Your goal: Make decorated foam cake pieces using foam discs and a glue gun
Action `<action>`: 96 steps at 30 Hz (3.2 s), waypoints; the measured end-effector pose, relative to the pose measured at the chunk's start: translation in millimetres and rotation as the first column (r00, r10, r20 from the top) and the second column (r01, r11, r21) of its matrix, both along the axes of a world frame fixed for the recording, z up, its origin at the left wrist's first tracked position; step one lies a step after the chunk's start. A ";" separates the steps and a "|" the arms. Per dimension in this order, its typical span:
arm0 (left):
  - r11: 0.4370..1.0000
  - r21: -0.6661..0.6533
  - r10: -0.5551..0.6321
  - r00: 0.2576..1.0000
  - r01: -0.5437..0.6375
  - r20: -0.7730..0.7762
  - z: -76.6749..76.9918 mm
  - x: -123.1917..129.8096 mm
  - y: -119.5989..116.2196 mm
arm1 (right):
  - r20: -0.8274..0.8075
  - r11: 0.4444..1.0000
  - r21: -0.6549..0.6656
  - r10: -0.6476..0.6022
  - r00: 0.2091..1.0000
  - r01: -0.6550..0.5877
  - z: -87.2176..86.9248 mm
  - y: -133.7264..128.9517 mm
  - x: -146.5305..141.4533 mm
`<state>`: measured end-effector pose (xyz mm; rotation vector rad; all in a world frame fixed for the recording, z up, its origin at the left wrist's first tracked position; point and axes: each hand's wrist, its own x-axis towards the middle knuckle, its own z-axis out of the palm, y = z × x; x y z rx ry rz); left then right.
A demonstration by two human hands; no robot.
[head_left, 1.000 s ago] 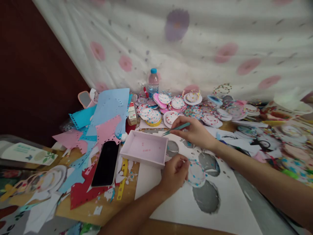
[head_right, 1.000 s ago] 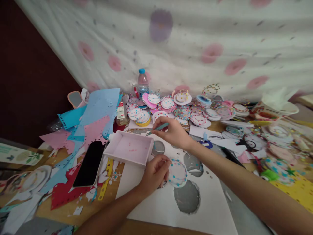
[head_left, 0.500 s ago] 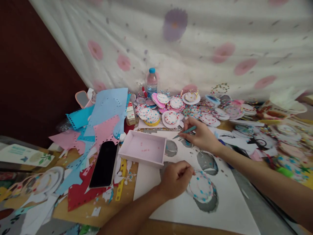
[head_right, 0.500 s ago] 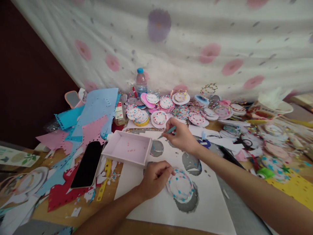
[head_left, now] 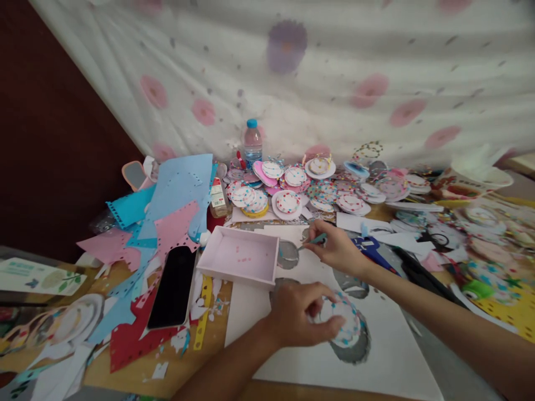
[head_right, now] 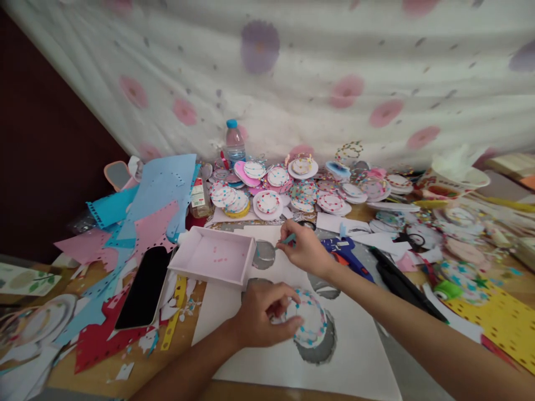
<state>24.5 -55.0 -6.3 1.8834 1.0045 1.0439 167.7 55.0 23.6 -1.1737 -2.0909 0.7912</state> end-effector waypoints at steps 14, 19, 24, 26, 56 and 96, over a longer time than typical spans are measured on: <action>0.995 0.087 -0.027 0.959 0.053 -0.283 1.9 -4.3 5.6 | -0.420 0.920 -0.349 -0.325 0.847 0.180 14.0 -28.6 45.4; 0.998 -0.045 -0.049 0.977 0.041 -0.207 3.2 -2.3 4.3 | -0.473 0.903 -0.391 -0.361 0.804 0.176 4.2 -35.7 56.1; 0.938 -0.344 -0.056 0.998 0.050 -0.009 8.1 -1.0 3.9 | -0.522 0.885 -0.430 -0.405 0.751 0.179 -2.7 -40.2 58.2; 0.913 -0.404 -0.013 0.993 0.061 0.120 9.8 -2.3 5.7 | -0.553 0.879 -0.445 -0.422 0.719 0.174 -3.3 -41.0 57.2; 0.970 0.058 0.233 0.971 -0.236 0.058 4.5 -3.3 9.7 | -0.627 0.900 -0.432 -0.351 0.696 0.064 -31.6 -72.4 43.3; 0.972 0.008 0.233 0.966 -0.235 0.116 6.2 -3.6 10.3 | -0.776 0.913 -0.401 -0.296 0.557 -0.074 -32.7 -73.6 44.8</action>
